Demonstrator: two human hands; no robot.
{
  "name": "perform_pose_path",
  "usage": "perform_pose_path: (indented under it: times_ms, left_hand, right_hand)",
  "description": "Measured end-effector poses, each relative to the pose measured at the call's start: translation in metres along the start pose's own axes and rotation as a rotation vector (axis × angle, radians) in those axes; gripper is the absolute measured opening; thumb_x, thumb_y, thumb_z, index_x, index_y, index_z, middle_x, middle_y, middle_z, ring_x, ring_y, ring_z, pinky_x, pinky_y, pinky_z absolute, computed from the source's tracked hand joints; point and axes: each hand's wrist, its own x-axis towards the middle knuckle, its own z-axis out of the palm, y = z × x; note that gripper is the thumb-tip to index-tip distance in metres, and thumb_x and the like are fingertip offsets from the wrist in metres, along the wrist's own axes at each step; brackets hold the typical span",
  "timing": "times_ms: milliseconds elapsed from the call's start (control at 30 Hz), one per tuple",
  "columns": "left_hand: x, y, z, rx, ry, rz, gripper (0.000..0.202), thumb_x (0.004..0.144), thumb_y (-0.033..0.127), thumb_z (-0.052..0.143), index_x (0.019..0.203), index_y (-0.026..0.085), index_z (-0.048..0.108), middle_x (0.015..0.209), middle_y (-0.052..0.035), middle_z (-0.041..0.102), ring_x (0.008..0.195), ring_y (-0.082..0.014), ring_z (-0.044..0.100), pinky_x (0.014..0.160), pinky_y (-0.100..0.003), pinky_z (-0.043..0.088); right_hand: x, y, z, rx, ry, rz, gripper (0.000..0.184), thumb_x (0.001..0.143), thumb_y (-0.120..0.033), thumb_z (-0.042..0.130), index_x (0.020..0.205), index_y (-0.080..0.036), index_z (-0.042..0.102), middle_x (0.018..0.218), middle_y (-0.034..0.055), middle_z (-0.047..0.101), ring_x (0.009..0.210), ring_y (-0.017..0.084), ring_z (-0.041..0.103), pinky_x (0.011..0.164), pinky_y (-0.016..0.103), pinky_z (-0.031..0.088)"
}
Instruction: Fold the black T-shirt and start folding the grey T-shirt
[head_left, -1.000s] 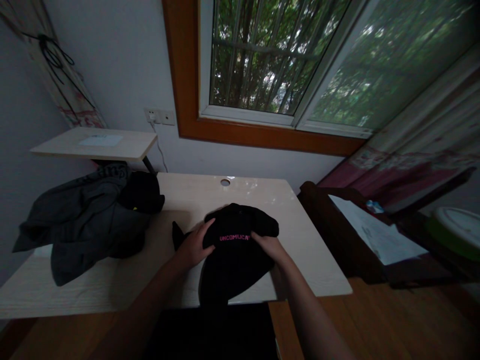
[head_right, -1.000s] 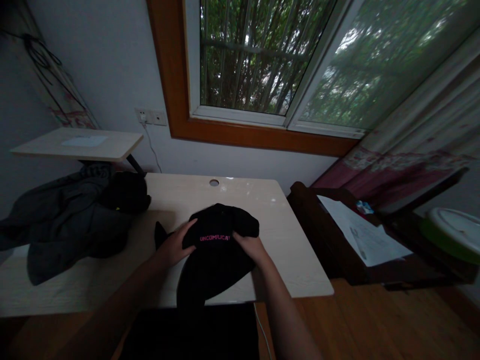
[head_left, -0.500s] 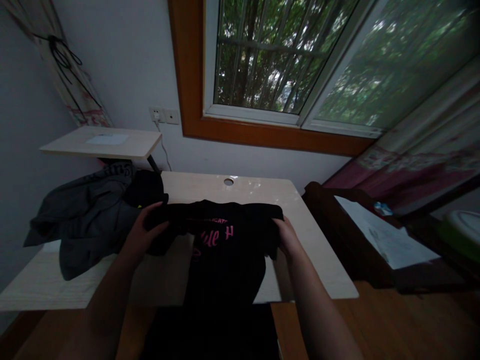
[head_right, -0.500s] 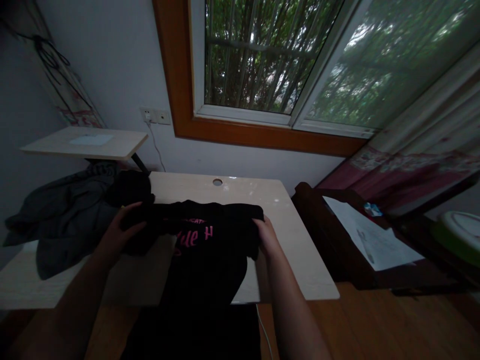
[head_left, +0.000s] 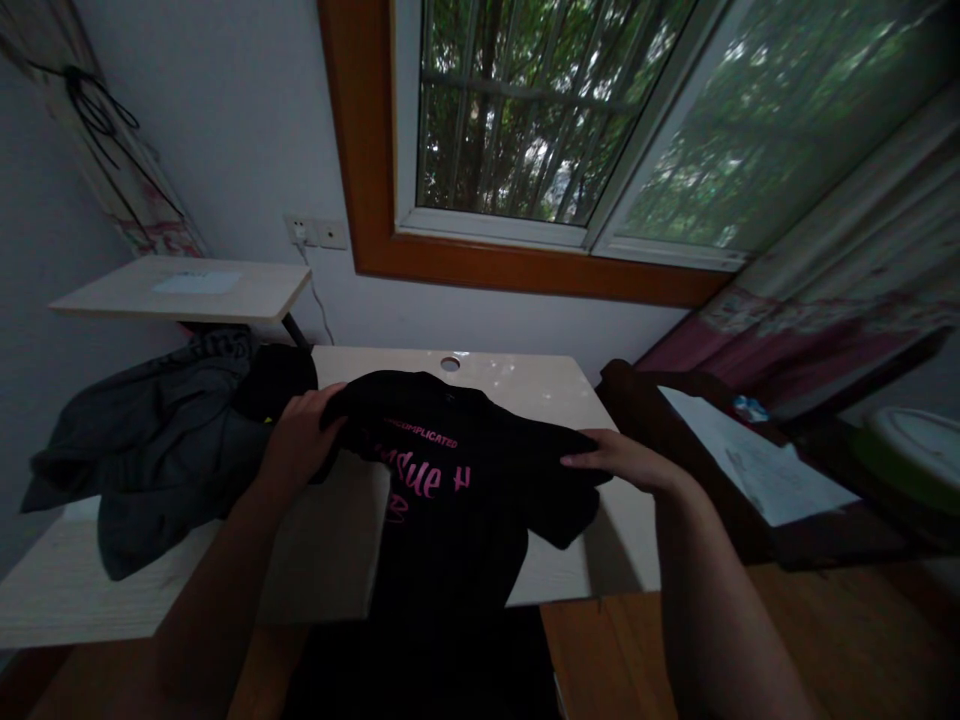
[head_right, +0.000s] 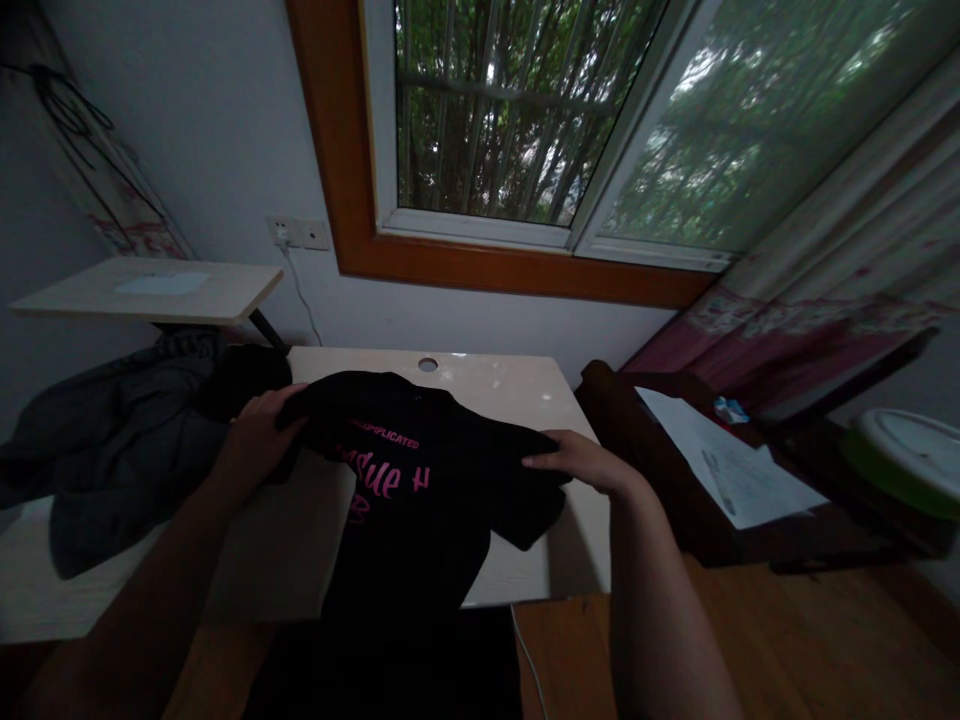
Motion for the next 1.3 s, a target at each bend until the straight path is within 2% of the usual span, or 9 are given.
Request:
perform_pose_path:
  times_ms: [100, 200, 333, 400, 567, 700, 833, 1067, 1300]
  left_hand:
    - [0.012, -0.013, -0.001, -0.092, -0.269, 0.052, 0.047, 0.085, 0.033, 0.059, 0.132, 0.025, 0.064, 0.126, -0.0083, 0.069, 0.116, -0.0300, 0.062, 0.104, -0.045, 0.046]
    - [0.034, -0.015, -0.004, -0.144, -0.337, 0.059, 0.045, 0.080, 0.035, 0.065, 0.124, 0.028, 0.069, 0.121, -0.0065, 0.072, 0.113, -0.0306, 0.065, 0.104, -0.046, 0.047]
    - [0.072, 0.011, -0.010, -0.131, 0.081, 0.045, 0.046, 0.086, 0.030, 0.060, 0.130, 0.023, 0.065, 0.129, -0.0114, 0.067, 0.125, -0.0345, 0.056, 0.113, -0.052, 0.038]
    - [0.086, 0.028, -0.011, -0.107, 0.252, 0.070, 0.053, 0.088, 0.024, 0.056, 0.141, 0.021, 0.058, 0.142, -0.0128, 0.057, 0.137, -0.0351, 0.045, 0.120, -0.053, 0.029]
    - [0.081, 0.048, 0.013, -0.076, 0.212, 0.157, 0.049, 0.090, 0.024, 0.055, 0.139, 0.019, 0.058, 0.144, -0.0145, 0.052, 0.137, -0.0340, 0.041, 0.120, -0.051, 0.027]
    - [0.043, 0.046, 0.050, -0.048, -0.046, 0.113, 0.028, 0.092, 0.023, 0.051, 0.111, 0.020, 0.072, 0.113, -0.0128, 0.064, 0.114, -0.0311, 0.054, 0.107, -0.049, 0.040]
    - [0.003, 0.043, 0.082, -0.014, -0.246, 0.119, 0.020, 0.087, 0.020, 0.058, 0.097, 0.021, 0.075, 0.103, -0.0114, 0.066, 0.104, -0.0286, 0.056, 0.101, -0.046, 0.041]
    - [-0.026, 0.072, 0.110, 0.043, -0.298, 0.112, 0.031, 0.089, 0.038, 0.065, 0.116, 0.024, 0.071, 0.114, -0.0117, 0.059, 0.107, -0.0312, 0.049, 0.096, -0.045, 0.043]
    - [-0.034, 0.116, 0.133, -0.152, -0.344, 0.089, 0.042, 0.081, 0.008, 0.055, 0.120, 0.017, 0.063, 0.125, -0.0148, 0.056, 0.120, -0.0317, 0.048, 0.106, -0.047, 0.039]
  right_hand:
    - [0.004, 0.005, -0.005, -0.042, -0.062, 0.067, 0.040, 0.064, -0.042, 0.088, 0.091, -0.016, 0.077, 0.081, 0.0055, 0.075, 0.073, 0.020, 0.068, 0.065, 0.030, 0.055]
    - [0.026, 0.005, -0.015, 0.026, 0.146, -0.005, 0.036, 0.059, -0.039, 0.089, 0.082, -0.017, 0.075, 0.067, 0.0028, 0.068, 0.063, 0.018, 0.062, 0.054, 0.028, 0.050]
    - [0.069, -0.017, -0.022, 0.257, 0.804, -0.341, 0.041, 0.066, -0.044, 0.080, 0.097, -0.019, 0.071, 0.082, 0.0036, 0.068, 0.069, 0.018, 0.062, 0.061, 0.030, 0.054]
    - [0.085, -0.032, -0.017, 0.312, 0.907, -0.517, 0.059, 0.070, -0.043, 0.079, 0.124, -0.024, 0.063, 0.113, 0.0071, 0.069, 0.093, 0.021, 0.067, 0.080, 0.037, 0.058]
    - [0.093, -0.045, 0.017, 0.005, 0.809, -0.593, 0.067, 0.074, -0.048, 0.080, 0.134, -0.026, 0.059, 0.141, 0.0124, 0.056, 0.126, 0.030, 0.055, 0.102, 0.048, 0.049]
    - [0.077, -0.025, 0.057, -0.303, 0.644, -0.507, 0.032, 0.079, -0.052, 0.074, 0.090, -0.022, 0.072, 0.096, 0.0077, 0.068, 0.086, 0.024, 0.063, 0.084, 0.040, 0.052]
    - [0.054, -0.001, 0.092, -0.429, 0.312, -0.363, 0.039, 0.083, -0.059, 0.071, 0.071, -0.022, 0.067, 0.065, 0.0002, 0.062, 0.062, 0.018, 0.058, 0.063, 0.030, 0.043]
    - [0.025, 0.019, 0.124, -0.530, 0.233, -0.421, 0.056, 0.075, -0.062, 0.081, 0.114, -0.024, 0.070, 0.110, 0.0084, 0.062, 0.103, 0.027, 0.062, 0.092, 0.041, 0.050]
    - [0.025, 0.030, 0.145, -0.533, 0.197, -0.481, 0.080, 0.065, -0.042, 0.092, 0.138, -0.031, 0.060, 0.134, 0.0105, 0.053, 0.121, 0.034, 0.051, 0.106, 0.052, 0.044]
